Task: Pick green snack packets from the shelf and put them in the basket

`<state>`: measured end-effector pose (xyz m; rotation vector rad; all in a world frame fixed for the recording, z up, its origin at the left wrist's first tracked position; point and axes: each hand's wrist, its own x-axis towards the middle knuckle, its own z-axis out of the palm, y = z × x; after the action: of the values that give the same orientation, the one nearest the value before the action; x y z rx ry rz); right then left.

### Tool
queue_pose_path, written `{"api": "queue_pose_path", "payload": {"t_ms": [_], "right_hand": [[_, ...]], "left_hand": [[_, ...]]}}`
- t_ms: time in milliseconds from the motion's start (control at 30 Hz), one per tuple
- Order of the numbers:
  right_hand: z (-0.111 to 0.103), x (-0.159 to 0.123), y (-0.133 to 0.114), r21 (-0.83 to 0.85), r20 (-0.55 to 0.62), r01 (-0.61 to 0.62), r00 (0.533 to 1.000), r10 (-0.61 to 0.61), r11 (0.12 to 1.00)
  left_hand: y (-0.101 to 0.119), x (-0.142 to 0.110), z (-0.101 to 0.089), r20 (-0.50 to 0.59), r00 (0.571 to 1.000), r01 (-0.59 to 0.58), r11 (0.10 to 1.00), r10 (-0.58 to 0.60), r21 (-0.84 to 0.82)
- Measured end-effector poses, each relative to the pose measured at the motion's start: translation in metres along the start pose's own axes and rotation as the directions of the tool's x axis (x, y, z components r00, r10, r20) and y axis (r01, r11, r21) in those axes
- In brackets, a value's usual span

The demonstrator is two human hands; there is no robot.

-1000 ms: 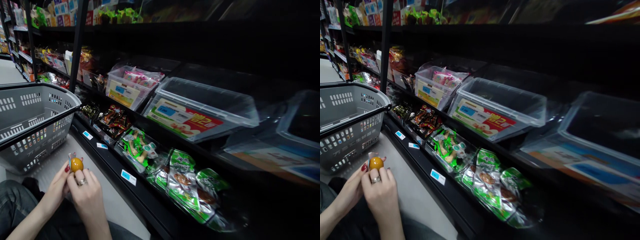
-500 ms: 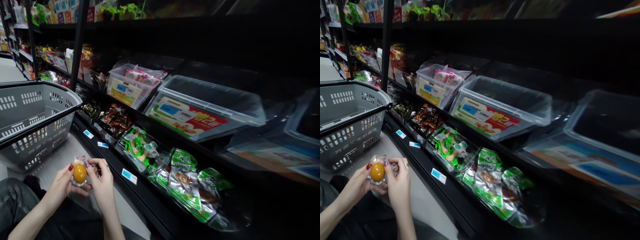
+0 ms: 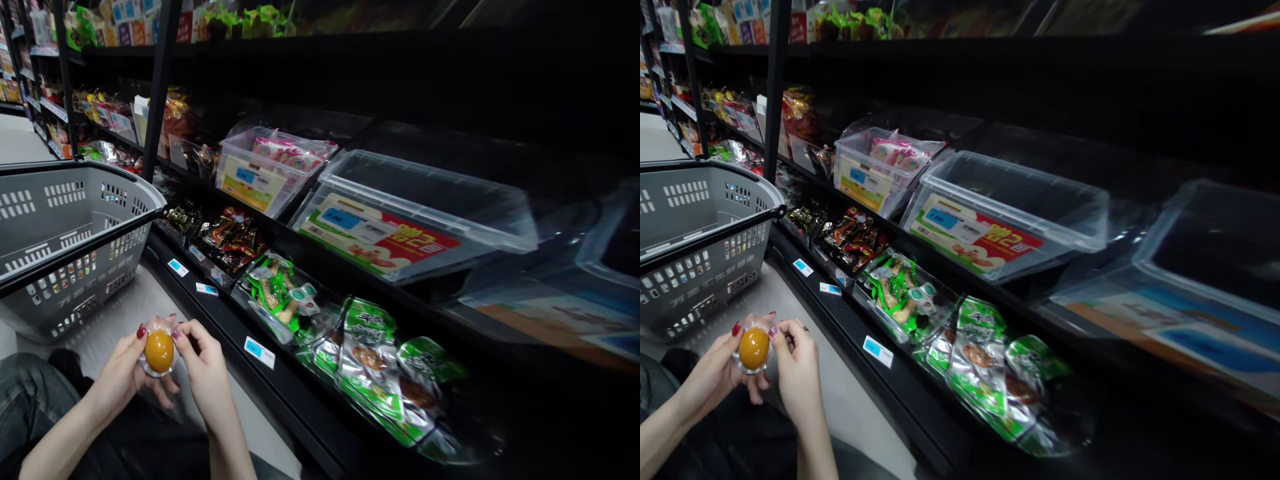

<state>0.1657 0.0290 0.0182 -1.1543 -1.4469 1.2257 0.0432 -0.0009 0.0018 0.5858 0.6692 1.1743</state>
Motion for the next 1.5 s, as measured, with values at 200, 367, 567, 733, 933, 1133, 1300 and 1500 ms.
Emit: {"api": "queue_pose_path", "payload": {"t_ms": [200,367,567,733,933,1133,1300,1500], "right_hand": [[0.003,0.004,0.011,0.106,-0.041,-0.002,0.999,0.007,0.994],[0.003,0.003,0.016,-0.017,-0.070,0.045,0.997,-0.046,0.999],[0.013,-0.003,0.018,-0.152,-0.153,0.153,0.972,-0.176,0.977],[0.010,-0.008,0.012,-0.115,-0.307,0.173,0.930,-0.201,0.978],[-0.001,-0.008,0.003,-0.144,-0.101,0.156,0.980,-0.172,0.977],[-0.003,-0.004,0.003,0.085,0.024,0.041,0.999,-0.043,0.996],[-0.003,-0.005,0.002,0.109,0.054,0.032,0.998,-0.038,0.994],[-0.003,-0.004,0.001,0.155,0.083,-0.013,0.997,0.000,0.988]], "left_hand": [[0.003,-0.005,-0.004,0.203,0.979,0.041,0.993,-0.017,-0.115],[0.003,-0.004,-0.003,0.195,0.980,0.035,0.999,-0.032,-0.013],[0.002,-0.003,-0.002,0.053,0.999,-0.015,1.000,0.014,0.018],[0.002,-0.002,0.001,-0.030,0.997,-0.074,0.997,0.074,0.005],[0.002,0.002,-0.007,-0.100,0.975,-0.183,0.975,0.197,0.129],[0.002,0.001,-0.010,-0.043,0.977,-0.201,0.967,0.210,0.153],[0.003,0.001,-0.008,-0.027,0.976,-0.211,0.965,0.218,0.157],[0.004,0.001,-0.007,-0.068,0.972,-0.207,0.958,0.224,0.197]]}}
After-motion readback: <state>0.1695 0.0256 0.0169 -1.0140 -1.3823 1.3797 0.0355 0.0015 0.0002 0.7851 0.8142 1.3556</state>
